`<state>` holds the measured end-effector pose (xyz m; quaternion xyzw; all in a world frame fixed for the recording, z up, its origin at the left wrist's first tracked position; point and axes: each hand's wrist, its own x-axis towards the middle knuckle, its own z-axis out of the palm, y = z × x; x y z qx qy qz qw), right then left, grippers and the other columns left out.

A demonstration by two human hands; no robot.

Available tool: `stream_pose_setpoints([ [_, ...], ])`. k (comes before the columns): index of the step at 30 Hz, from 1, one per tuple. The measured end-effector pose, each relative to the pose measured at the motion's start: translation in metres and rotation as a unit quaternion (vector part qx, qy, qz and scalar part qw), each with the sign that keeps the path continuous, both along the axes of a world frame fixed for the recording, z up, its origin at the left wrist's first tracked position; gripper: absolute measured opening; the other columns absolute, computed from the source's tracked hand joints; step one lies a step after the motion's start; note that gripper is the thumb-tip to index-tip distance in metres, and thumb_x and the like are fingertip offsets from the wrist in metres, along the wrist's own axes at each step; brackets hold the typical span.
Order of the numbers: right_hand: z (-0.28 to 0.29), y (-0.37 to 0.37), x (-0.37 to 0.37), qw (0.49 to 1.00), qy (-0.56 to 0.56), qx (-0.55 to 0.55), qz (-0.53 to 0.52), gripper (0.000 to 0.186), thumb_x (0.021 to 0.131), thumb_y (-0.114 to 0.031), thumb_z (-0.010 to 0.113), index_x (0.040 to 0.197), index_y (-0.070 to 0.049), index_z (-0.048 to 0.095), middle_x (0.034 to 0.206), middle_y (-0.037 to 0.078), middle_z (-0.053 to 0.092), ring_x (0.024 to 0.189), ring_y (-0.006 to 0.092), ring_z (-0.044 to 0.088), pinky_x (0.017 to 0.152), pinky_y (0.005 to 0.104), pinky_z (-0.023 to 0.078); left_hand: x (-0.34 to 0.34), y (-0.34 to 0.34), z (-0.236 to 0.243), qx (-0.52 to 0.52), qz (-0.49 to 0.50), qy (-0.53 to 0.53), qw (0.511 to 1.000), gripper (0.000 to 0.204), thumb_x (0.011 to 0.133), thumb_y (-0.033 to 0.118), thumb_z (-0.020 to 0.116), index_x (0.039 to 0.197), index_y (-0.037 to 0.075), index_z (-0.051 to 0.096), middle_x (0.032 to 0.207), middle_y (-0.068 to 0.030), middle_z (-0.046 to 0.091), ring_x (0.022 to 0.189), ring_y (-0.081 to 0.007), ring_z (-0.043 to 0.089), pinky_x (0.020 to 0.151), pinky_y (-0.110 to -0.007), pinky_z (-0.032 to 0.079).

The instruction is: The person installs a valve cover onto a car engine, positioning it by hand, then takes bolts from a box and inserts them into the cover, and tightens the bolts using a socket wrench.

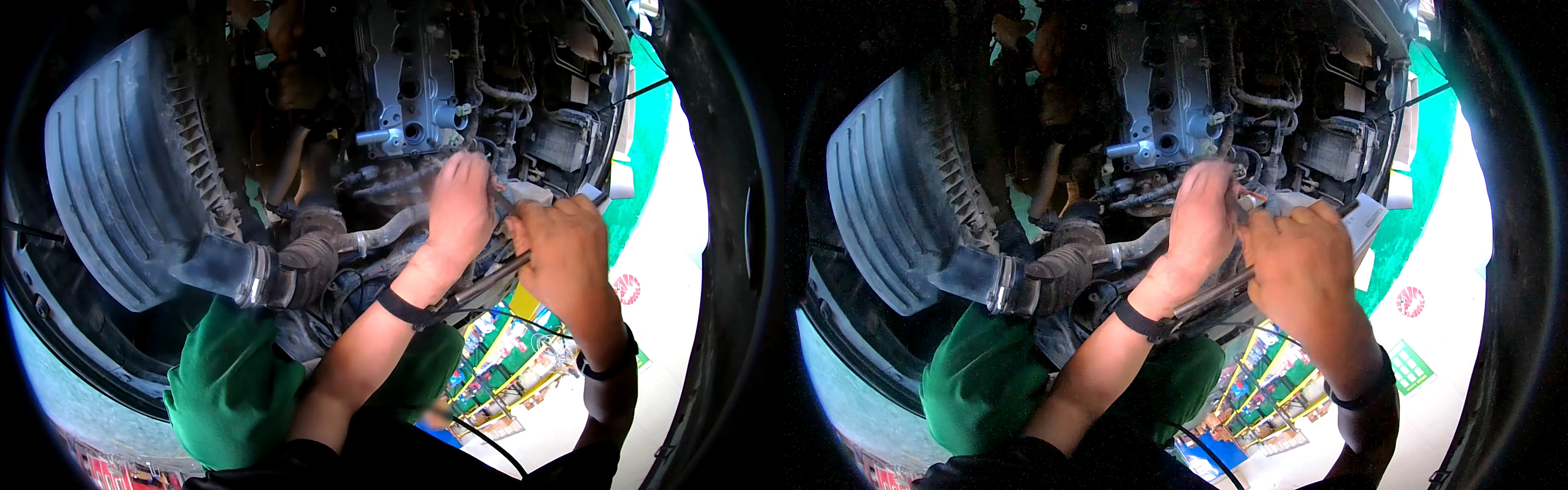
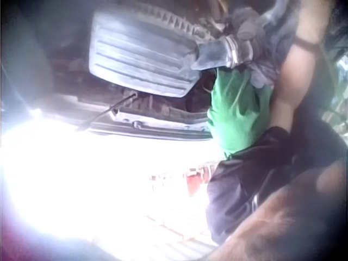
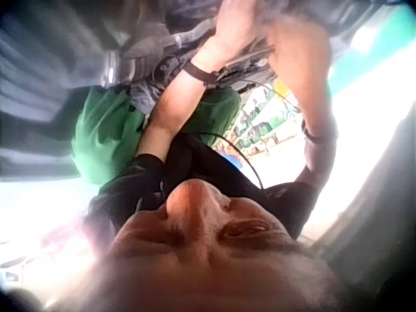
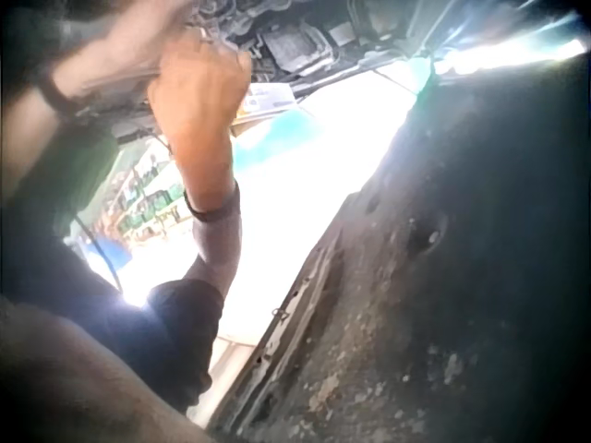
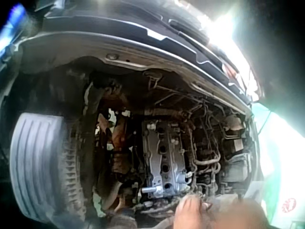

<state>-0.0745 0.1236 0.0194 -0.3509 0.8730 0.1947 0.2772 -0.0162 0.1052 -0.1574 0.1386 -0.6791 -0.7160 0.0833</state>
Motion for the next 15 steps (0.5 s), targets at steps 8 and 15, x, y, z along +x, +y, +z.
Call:
stream_pose_setpoints([
  [8, -0.008, -0.004, -0.03, 0.997, 0.066, -0.04, 0.023, 0.011, 0.088, -0.014, 0.065, 0.082, -0.006, 0.061, 0.066, 0.012, 0.06, 0.068, 0.0317, 0.059, 0.07, 0.0432, 0.043, -0.035, -0.008, -0.002, 0.003, 0.023, -0.007, 1.0, 0.027, 0.072, -0.006, 0.061, 0.098, -0.001, 0.054, 0.105, -0.0204, 0.058, 0.11, -0.0422, 0.052, 0.094, -0.049, 0.045],
  [15, -0.022, -0.004, -0.04, 0.998, 0.039, -0.043, 0.038, 0.008, 0.082, -0.011, 0.068, 0.082, -0.008, 0.061, 0.069, 0.01, 0.061, 0.072, 0.0294, 0.06, 0.073, 0.0417, 0.043, -0.039, -0.006, -0.017, -0.012, 0.042, -0.027, 0.999, 0.027, 0.074, -0.006, 0.06, 0.099, -0.001, 0.055, 0.106, -0.0204, 0.059, 0.112, -0.0411, 0.053, 0.096, -0.049, 0.045],
])
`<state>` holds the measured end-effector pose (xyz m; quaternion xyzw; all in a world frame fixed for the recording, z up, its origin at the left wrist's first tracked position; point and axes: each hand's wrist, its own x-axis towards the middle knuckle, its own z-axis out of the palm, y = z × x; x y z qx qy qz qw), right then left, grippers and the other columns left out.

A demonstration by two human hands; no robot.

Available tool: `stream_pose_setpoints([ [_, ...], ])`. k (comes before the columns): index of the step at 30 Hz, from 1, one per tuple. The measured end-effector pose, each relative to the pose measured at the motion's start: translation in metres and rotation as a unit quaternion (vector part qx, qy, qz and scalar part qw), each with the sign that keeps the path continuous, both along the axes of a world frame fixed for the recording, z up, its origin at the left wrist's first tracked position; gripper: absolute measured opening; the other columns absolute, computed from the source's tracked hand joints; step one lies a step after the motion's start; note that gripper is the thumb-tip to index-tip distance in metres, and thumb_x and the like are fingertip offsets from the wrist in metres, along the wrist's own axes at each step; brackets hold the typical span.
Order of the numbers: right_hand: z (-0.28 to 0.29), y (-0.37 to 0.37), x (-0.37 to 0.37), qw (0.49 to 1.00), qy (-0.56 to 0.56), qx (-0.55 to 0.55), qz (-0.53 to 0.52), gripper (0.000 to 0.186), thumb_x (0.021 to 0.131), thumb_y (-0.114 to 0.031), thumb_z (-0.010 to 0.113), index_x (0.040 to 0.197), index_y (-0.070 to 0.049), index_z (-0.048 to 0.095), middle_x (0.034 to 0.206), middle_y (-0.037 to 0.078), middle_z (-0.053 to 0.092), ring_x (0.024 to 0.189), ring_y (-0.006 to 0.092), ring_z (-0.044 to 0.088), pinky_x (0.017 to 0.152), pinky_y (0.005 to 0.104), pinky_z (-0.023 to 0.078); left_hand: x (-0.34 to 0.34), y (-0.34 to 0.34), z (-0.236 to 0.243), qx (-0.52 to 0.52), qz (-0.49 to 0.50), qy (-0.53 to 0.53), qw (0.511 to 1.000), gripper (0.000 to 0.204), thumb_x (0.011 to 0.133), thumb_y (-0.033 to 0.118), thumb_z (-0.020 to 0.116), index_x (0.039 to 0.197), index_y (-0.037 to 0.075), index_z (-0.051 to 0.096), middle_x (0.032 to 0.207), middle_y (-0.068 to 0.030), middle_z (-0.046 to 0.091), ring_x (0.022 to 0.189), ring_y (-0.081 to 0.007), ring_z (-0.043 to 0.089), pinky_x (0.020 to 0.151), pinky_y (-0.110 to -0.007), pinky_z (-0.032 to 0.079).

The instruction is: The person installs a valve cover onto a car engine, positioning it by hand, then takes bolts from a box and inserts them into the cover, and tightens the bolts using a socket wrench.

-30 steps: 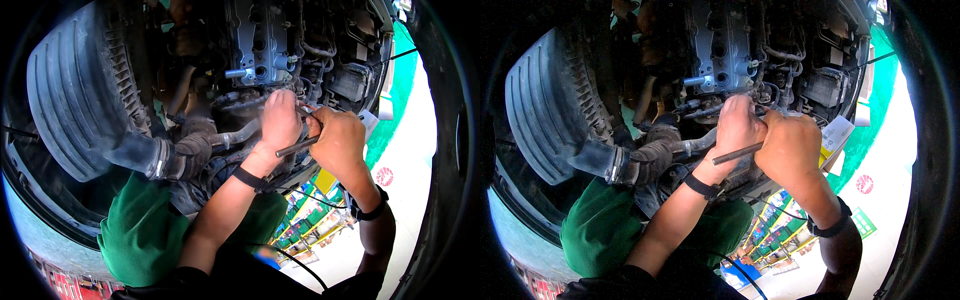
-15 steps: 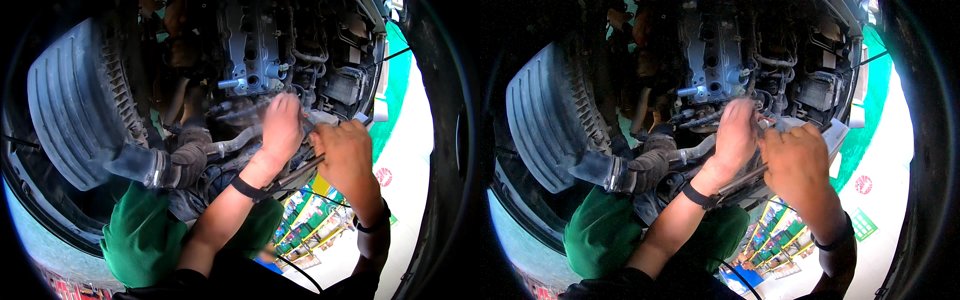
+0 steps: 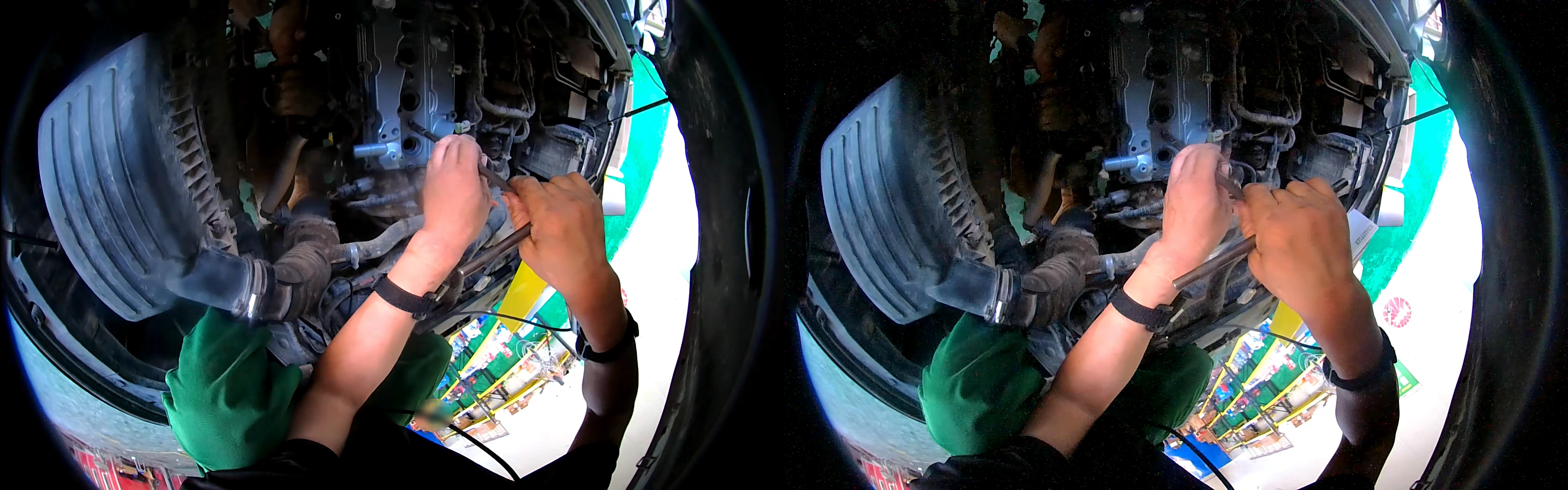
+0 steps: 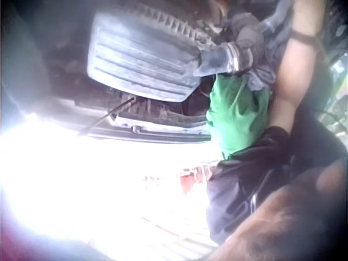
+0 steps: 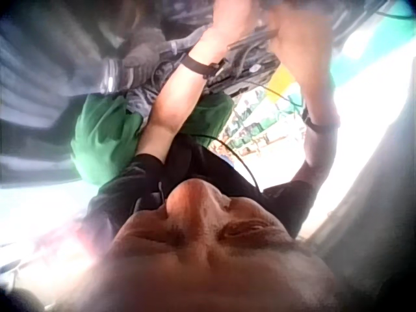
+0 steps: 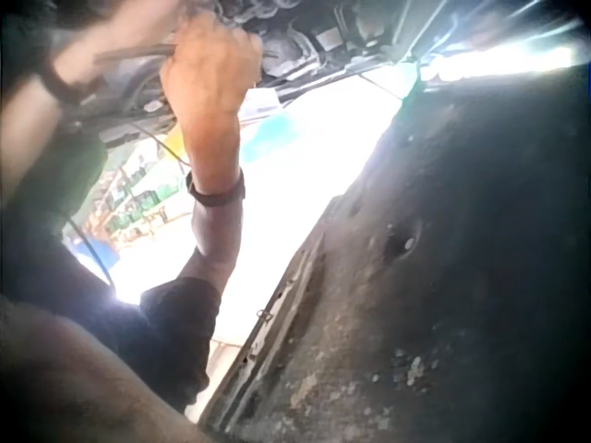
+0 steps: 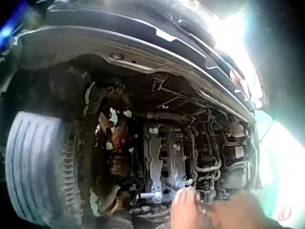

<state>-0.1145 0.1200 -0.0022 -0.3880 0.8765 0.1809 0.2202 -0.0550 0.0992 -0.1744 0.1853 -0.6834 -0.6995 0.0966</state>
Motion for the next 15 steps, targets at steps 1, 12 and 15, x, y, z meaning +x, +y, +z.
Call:
stream_pose_setpoints([
  [1, -0.002, -0.001, -0.001, 1.0, -0.002, 0.0, 0.006, 0.008, 0.081, -0.011, 0.069, 0.081, -0.008, 0.061, 0.07, 0.009, 0.062, 0.073, 0.0286, 0.06, 0.074, 0.0411, 0.043, -0.001, 0.0, -0.002, -0.008, 0.003, -0.001, 1.0, 0.026, 0.074, -0.006, 0.06, 0.099, -0.001, 0.055, 0.105, -0.0206, 0.06, 0.112, -0.041, 0.053, 0.096, -0.049, 0.045],
  [12, -0.004, -0.022, -0.016, 0.989, -0.008, 0.042, 0.139, 0.003, 0.077, -0.008, 0.063, 0.08, -0.007, 0.062, 0.072, 0.008, 0.061, 0.077, 0.0242, 0.058, 0.082, 0.0376, 0.044, -0.007, -0.005, -0.003, 0.007, 0.022, -0.013, 1.0, 0.021, 0.075, -0.006, 0.059, 0.095, 0.0, 0.054, 0.102, -0.0205, 0.061, 0.11, -0.0423, 0.055, 0.092, -0.049, 0.047],
  [15, -0.004, -0.021, -0.018, 0.984, -0.001, 0.046, 0.17, 0.004, 0.077, -0.009, 0.063, 0.08, -0.006, 0.062, 0.073, 0.007, 0.061, 0.078, 0.0239, 0.058, 0.084, 0.0377, 0.044, -0.008, -0.006, -0.003, 0.007, 0.018, -0.02, 1.0, 0.021, 0.076, -0.006, 0.059, 0.095, 0.0, 0.054, 0.102, -0.0208, 0.061, 0.11, -0.0425, 0.055, 0.092, -0.049, 0.047],
])
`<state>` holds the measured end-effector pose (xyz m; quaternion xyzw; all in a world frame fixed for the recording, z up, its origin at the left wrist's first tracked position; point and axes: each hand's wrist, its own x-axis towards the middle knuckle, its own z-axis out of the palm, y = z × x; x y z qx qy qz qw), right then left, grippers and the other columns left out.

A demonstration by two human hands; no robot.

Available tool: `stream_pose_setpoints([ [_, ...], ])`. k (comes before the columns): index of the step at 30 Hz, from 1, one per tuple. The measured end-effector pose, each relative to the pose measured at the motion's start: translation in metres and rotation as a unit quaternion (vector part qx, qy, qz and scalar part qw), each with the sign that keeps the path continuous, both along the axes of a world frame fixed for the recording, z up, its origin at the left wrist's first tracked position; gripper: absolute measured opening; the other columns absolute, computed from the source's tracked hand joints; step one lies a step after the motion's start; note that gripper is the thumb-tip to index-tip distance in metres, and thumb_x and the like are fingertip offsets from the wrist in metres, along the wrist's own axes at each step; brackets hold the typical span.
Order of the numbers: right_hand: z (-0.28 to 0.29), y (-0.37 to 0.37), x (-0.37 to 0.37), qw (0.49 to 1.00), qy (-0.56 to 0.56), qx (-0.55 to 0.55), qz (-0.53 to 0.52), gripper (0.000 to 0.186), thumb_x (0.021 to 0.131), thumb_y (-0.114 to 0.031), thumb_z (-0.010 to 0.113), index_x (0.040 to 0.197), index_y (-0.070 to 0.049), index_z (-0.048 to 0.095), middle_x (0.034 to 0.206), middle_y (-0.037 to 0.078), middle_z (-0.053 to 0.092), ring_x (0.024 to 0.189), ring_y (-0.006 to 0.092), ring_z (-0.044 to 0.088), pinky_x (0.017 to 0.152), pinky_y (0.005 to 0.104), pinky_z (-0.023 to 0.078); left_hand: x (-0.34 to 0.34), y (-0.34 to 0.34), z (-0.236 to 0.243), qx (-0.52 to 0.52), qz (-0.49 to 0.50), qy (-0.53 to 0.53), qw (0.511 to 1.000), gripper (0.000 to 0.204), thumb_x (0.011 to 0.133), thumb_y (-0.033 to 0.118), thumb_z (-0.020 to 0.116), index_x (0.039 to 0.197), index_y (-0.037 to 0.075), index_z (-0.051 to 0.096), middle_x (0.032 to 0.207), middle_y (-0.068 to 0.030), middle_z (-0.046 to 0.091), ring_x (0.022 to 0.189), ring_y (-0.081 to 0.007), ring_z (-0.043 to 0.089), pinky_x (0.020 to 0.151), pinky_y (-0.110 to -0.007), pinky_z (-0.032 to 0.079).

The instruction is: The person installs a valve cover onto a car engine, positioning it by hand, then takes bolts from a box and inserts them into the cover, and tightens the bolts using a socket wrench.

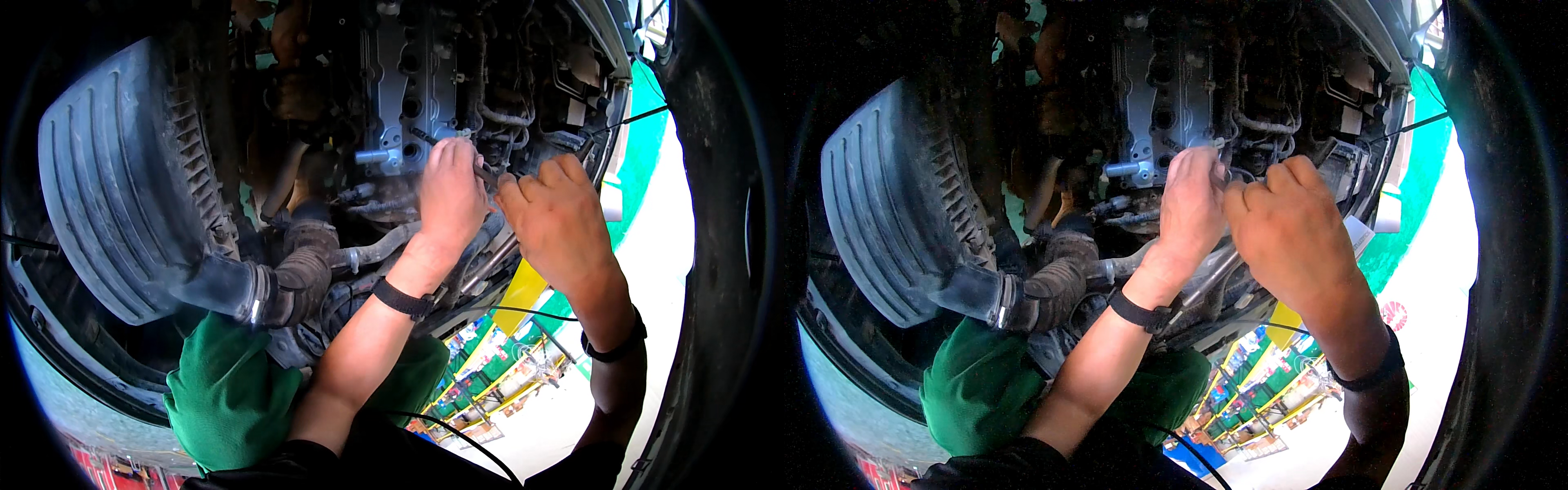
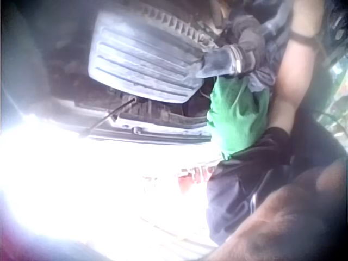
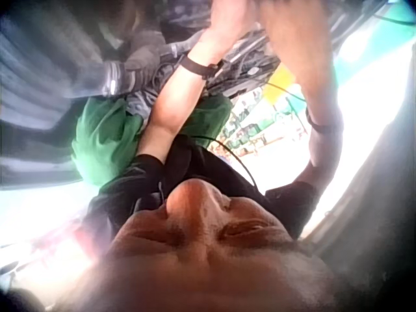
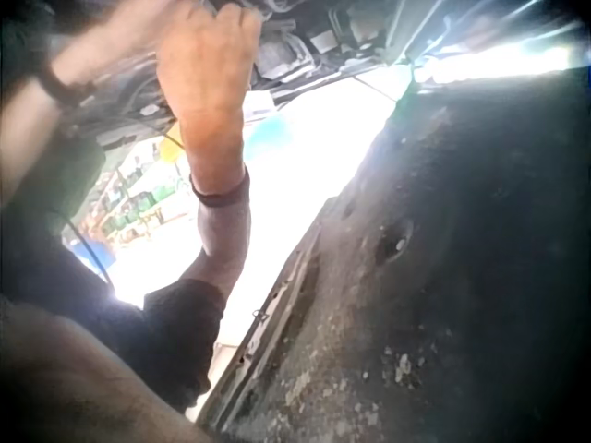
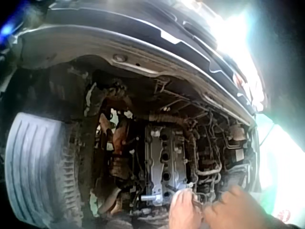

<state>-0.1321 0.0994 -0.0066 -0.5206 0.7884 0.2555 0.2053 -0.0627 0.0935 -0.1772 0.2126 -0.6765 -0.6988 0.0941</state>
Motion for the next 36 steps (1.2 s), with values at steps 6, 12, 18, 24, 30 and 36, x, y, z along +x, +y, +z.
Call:
stream_pose_setpoints([
  [6, -0.002, 0.001, -0.002, 0.997, 0.008, -0.033, 0.071, 0.013, 0.076, -0.01, 0.063, 0.088, -0.005, 0.064, 0.074, 0.008, 0.061, 0.084, 0.0249, 0.06, 0.092, 0.0406, 0.046, 0.003, -0.001, 0.003, -0.008, -0.001, -0.012, 1.0, 0.02, 0.078, -0.004, 0.058, 0.097, 0.0, 0.054, 0.105, -0.021, 0.061, 0.112, -0.0423, 0.055, 0.094, -0.049, 0.047],
  [12, 0.004, 0.006, 0.007, 0.943, -0.052, -0.051, -0.325, 0.023, 0.093, -0.022, 0.066, 0.102, 0.0, 0.068, 0.078, 0.009, 0.065, 0.075, 0.0246, 0.062, 0.076, 0.0396, 0.053, 0.003, -0.004, 0.001, 0.003, -0.049, -0.027, 0.998, 0.021, 0.082, -0.001, 0.059, 0.103, -0.002, 0.055, 0.112, -0.0221, 0.061, 0.117, -0.0424, 0.054, 0.096, -0.049, 0.047],
  [18, 0.025, 0.016, 0.018, 0.932, 0.119, -0.194, -0.283, 0.035, 0.096, -0.02, 0.063, 0.123, 0.002, 0.058, 0.117, 0.023, 0.065, 0.111, 0.0333, 0.065, 0.093, 0.0408, 0.052, -0.006, -0.01, 0.002, 0.006, 0.009, -0.024, 1.0, 0.02, 0.087, 0.002, 0.06, 0.106, -0.002, 0.055, 0.113, -0.0229, 0.061, 0.116, -0.0432, 0.054, 0.096, -0.049, 0.047],
  [24, 0.028, 0.025, -0.003, 0.979, 0.164, 0.003, -0.124, 0.045, 0.087, -0.006, 0.063, 0.132, -0.005, 0.057, 0.141, 0.02, 0.052, 0.138, 0.035, 0.044, 0.111, 0.0495, 0.039, -0.008, -0.007, -0.003, 0.007, 0.023, 0.005, 1.0, 0.02, 0.087, -0.003, 0.059, 0.106, -0.001, 0.055, 0.107, -0.0229, 0.061, 0.106, -0.0441, 0.056, 0.089, -0.049, 0.048],
  [30, 0.049, 0.021, 0.002, 0.974, 0.196, -0.022, -0.108, 0.047, 0.088, -0.003, 0.063, 0.134, -0.008, 0.057, 0.147, 0.015, 0.051, 0.143, 0.033, 0.04, 0.116, 0.0481, 0.036, -0.004, -0.007, 0.009, 0.026, -0.024, 0.013, 0.999, 0.026, 0.081, -0.008, 0.059, 0.106, -0.001, 0.055, 0.105, -0.0225, 0.06, 0.106, -0.0442, 0.055, 0.089, -0.049, 0.047],
  [36, 0.04, 0.018, 0.009, 0.966, 0.154, -0.01, -0.205, 0.037, 0.09, 0.001, 0.058, 0.127, 0.001, 0.059, 0.13, 0.023, 0.062, 0.121, 0.0333, 0.061, 0.102, 0.0431, 0.049, -0.004, -0.003, 0.004, 0.013, -0.003, 0.035, 0.999, 0.027, 0.08, -0.009, 0.058, 0.105, -0.001, 0.054, 0.102, -0.0221, 0.058, 0.104, -0.0442, 0.055, 0.088, -0.049, 0.047],
])
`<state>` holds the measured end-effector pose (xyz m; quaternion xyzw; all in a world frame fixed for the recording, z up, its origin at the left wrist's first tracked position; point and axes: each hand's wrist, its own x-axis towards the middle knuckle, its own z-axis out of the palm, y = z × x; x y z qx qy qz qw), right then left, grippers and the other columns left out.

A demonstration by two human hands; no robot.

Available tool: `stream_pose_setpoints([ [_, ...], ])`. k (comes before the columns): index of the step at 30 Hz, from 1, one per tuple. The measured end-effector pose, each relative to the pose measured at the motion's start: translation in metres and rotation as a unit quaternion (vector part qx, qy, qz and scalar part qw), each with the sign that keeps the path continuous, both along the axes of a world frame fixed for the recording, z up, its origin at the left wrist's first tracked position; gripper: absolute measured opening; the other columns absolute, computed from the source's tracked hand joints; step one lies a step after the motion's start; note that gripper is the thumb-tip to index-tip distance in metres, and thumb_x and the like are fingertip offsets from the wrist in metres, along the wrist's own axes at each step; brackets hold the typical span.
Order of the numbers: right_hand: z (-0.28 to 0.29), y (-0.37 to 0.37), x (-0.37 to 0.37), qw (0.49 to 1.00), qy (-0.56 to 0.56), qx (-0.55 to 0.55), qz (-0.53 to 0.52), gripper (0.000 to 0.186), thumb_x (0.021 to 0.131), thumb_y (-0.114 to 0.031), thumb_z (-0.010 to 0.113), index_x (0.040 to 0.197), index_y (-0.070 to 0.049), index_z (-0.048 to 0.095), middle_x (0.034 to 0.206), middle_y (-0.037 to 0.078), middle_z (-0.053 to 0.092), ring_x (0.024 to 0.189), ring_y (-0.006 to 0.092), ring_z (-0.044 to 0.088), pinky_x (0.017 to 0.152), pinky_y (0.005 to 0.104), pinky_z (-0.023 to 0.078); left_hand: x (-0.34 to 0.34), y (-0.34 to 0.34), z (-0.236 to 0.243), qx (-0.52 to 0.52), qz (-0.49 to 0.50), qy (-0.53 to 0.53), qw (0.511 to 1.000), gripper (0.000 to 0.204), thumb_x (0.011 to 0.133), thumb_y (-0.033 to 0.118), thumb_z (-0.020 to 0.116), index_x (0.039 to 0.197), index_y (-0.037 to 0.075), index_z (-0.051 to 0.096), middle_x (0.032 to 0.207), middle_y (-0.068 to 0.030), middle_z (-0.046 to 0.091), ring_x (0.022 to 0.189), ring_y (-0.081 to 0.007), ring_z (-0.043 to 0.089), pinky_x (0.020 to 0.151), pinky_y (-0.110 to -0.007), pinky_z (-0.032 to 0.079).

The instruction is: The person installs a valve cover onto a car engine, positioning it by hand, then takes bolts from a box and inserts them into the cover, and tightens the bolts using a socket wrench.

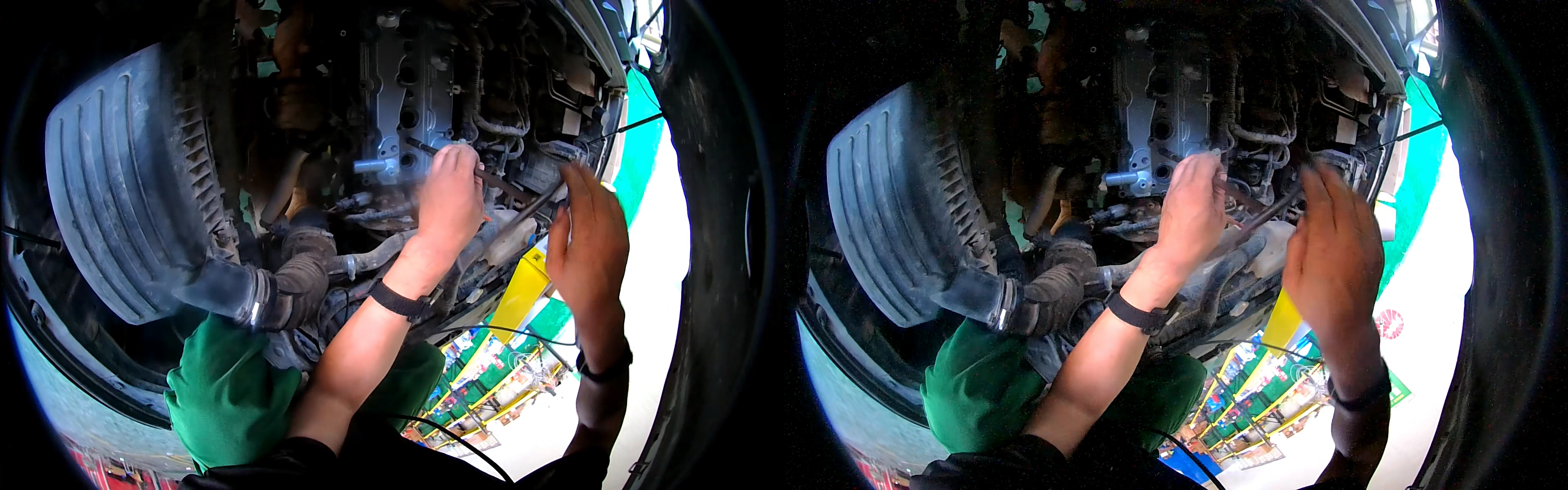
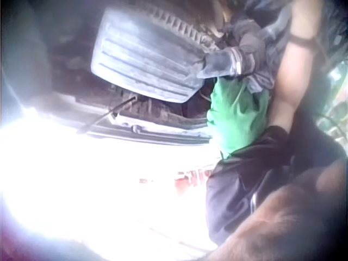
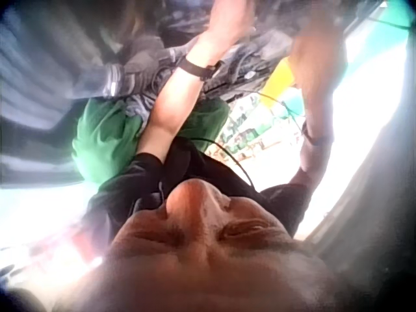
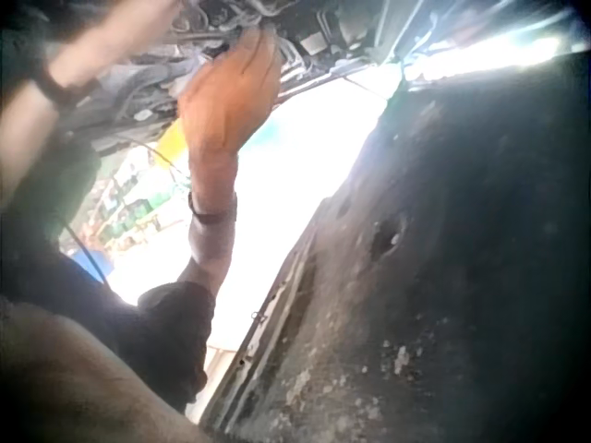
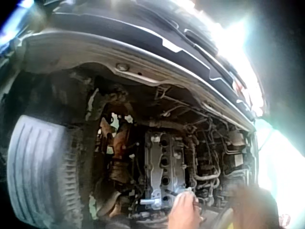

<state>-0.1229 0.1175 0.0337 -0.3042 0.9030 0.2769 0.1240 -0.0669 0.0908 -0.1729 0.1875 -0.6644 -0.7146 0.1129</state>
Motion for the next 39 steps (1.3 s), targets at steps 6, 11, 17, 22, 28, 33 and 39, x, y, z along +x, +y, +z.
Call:
stream_pose_setpoints([
  [6, 0.05, -0.02, 0.032, 0.902, -0.263, -0.282, -0.192, 0.023, 0.087, 0.001, 0.061, 0.11, 0.001, 0.065, 0.099, 0.017, 0.072, 0.088, 0.0276, 0.073, 0.081, 0.0388, 0.058, 0.006, 0.004, -0.006, 0.035, -0.019, 0.003, 0.999, 0.03, 0.079, -0.011, 0.055, 0.107, -0.001, 0.052, 0.104, -0.0224, 0.057, 0.104, -0.0452, 0.054, 0.088, -0.049, 0.046],
  [11, 0.026, -0.004, 0.019, 0.988, -0.111, -0.1, 0.028, 0.032, 0.089, 0.004, 0.064, 0.12, -0.005, 0.066, 0.132, 0.015, 0.06, 0.128, 0.032, 0.055, 0.101, 0.0461, 0.05, 0.002, -0.001, 0.004, 0.023, -0.029, -0.013, 0.999, 0.026, 0.078, -0.007, 0.058, 0.101, 0.001, 0.051, 0.104, -0.0203, 0.058, 0.111, -0.0419, 0.054, 0.091, -0.049, 0.047],
  [17, 0.01, -0.002, 0.02, 0.991, -0.071, -0.037, 0.105, 0.038, 0.091, -0.008, 0.069, 0.129, -0.015, 0.066, 0.142, 0.008, 0.056, 0.139, 0.0299, 0.046, 0.111, 0.0474, 0.042, 0.001, -0.005, 0.003, 0.025, -0.038, -0.025, 0.999, 0.021, 0.084, -0.002, 0.059, 0.104, 0.001, 0.052, 0.109, -0.0207, 0.058, 0.112, -0.0419, 0.054, 0.093, -0.048, 0.047],
  [22, 0.008, -0.009, 0.016, 0.963, -0.139, 0.061, 0.221, 0.039, 0.093, -0.017, 0.064, 0.131, -0.014, 0.065, 0.147, 0.007, 0.054, 0.143, 0.0229, 0.044, 0.118, 0.0456, 0.034, -0.002, 0.0, 0.001, 0.017, -0.036, -0.005, 0.999, 0.025, 0.085, -0.002, 0.059, 0.109, -0.001, 0.053, 0.115, -0.0212, 0.059, 0.118, -0.042, 0.053, 0.098, -0.047, 0.047],
  [28, 0.0, -0.01, -0.015, 0.956, -0.07, 0.06, 0.278, 0.025, 0.095, -0.02, 0.063, 0.115, -0.007, 0.068, 0.11, 0.011, 0.072, 0.106, 0.0207, 0.069, 0.094, 0.0381, 0.054, -0.002, 0.001, 0.002, 0.026, -0.013, 0.013, 0.999, 0.022, 0.084, -0.006, 0.058, 0.106, -0.001, 0.053, 0.105, -0.0232, 0.058, 0.107, -0.0453, 0.054, 0.09, -0.049, 0.046],
  [33, 0.016, 0.006, -0.016, 0.926, 0.016, -0.252, -0.28, 0.016, 0.1, -0.017, 0.061, 0.109, -0.004, 0.061, 0.081, 0.01, 0.066, 0.069, 0.0163, 0.066, 0.06, 0.0283, 0.053, 0.004, 0.006, 0.0, 0.041, -0.069, -0.008, 0.997, 0.022, 0.083, -0.002, 0.06, 0.104, -0.001, 0.052, 0.112, -0.0215, 0.059, 0.117, -0.0422, 0.052, 0.097, -0.048, 0.047],
  [39, 0.013, -0.01, -0.005, 0.968, -0.136, 0.013, 0.209, 0.044, 0.087, -0.002, 0.07, 0.13, -0.01, 0.064, 0.137, 0.015, 0.057, 0.13, 0.0345, 0.052, 0.107, 0.0457, 0.047, 0.002, -0.002, 0.003, 0.05, -0.08, -0.03, 0.995, 0.019, 0.083, -0.003, 0.059, 0.1, -0.001, 0.051, 0.108, -0.0216, 0.058, 0.112, -0.0426, 0.053, 0.094, -0.048, 0.046],
])
